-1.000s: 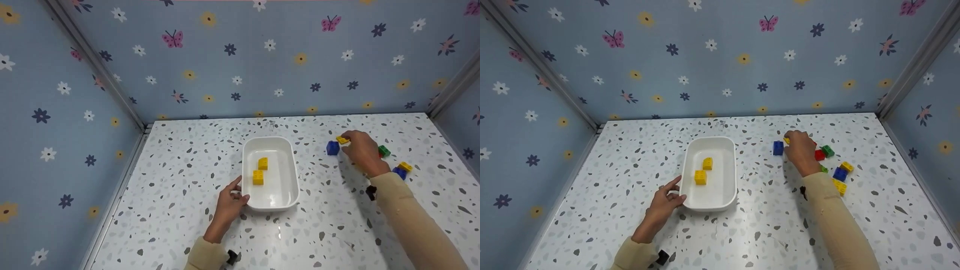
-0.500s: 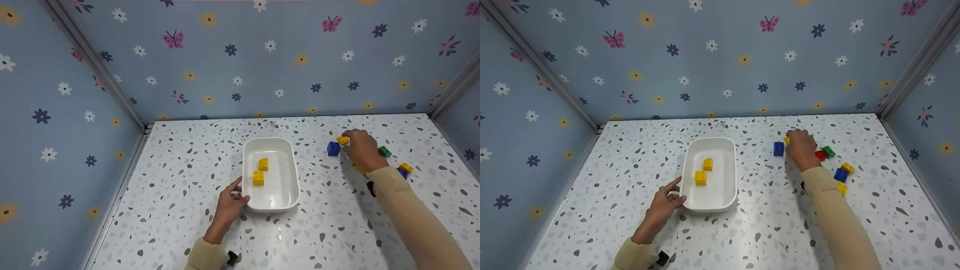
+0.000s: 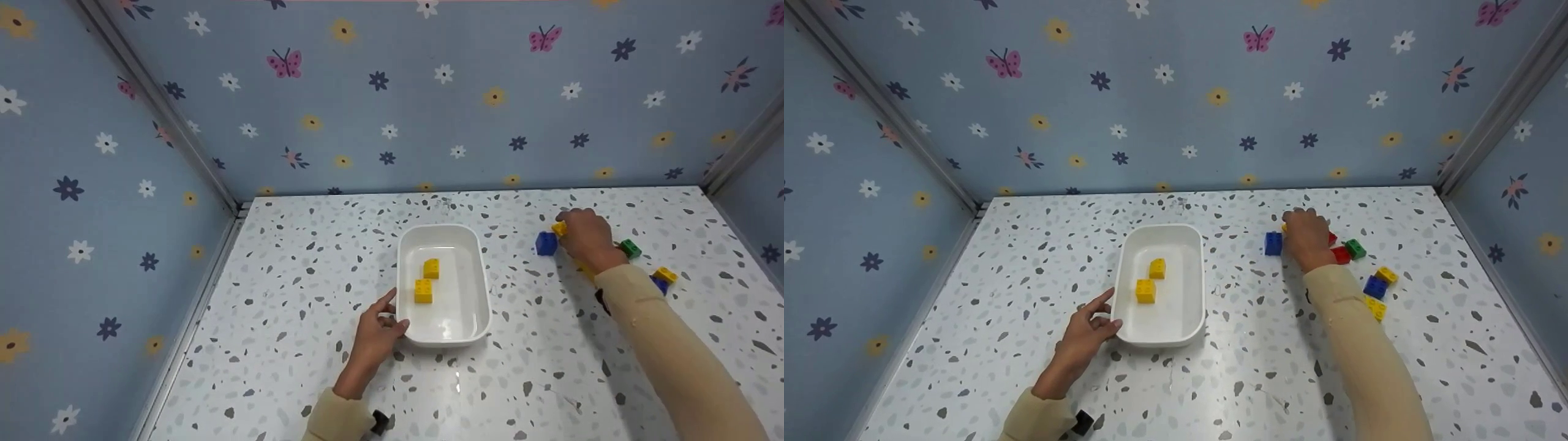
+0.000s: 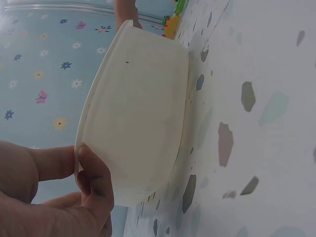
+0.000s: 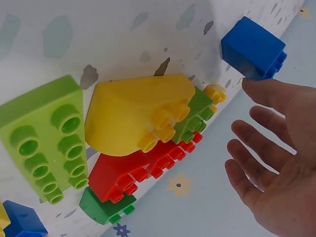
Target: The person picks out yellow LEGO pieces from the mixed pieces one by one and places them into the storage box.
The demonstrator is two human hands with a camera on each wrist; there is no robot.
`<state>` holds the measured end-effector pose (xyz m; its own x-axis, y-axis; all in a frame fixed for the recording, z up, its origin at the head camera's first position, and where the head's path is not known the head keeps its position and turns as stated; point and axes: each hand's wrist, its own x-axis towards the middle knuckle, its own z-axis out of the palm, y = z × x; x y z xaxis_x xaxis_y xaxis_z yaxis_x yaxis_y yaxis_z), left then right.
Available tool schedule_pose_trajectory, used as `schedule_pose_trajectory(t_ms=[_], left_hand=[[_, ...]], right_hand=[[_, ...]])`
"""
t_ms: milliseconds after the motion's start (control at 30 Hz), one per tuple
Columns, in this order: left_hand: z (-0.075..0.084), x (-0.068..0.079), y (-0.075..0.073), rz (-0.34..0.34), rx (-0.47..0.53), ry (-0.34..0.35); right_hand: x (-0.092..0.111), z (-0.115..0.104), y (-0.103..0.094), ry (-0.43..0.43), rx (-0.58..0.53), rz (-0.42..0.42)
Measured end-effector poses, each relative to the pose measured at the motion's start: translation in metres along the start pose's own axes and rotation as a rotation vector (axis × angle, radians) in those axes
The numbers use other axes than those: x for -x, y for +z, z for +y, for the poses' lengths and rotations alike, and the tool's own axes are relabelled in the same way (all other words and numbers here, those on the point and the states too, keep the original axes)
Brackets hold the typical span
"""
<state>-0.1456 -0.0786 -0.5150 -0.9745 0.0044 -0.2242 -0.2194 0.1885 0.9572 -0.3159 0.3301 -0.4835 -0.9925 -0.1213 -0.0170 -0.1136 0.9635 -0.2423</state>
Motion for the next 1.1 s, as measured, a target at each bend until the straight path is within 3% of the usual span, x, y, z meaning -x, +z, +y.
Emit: schedule_pose_trajectory(t_ms=[400,867,1100], left_hand=[[0.0,0.0,0.0,0.013,-0.018,-0.024],[0.002,0.002,0.0,-0.016,0.02,0.015],[0.002,0.001,0.001,0.002,-0.011,-0.011]], right_hand=[[-0.008,0.004,0.005,-0.013,0.066,-0.035],[-0.01,0.007,0.007,-0.05,0.185,-0.064],[-0.013,0.013,0.01,-0.021,0.168,-0.098]])
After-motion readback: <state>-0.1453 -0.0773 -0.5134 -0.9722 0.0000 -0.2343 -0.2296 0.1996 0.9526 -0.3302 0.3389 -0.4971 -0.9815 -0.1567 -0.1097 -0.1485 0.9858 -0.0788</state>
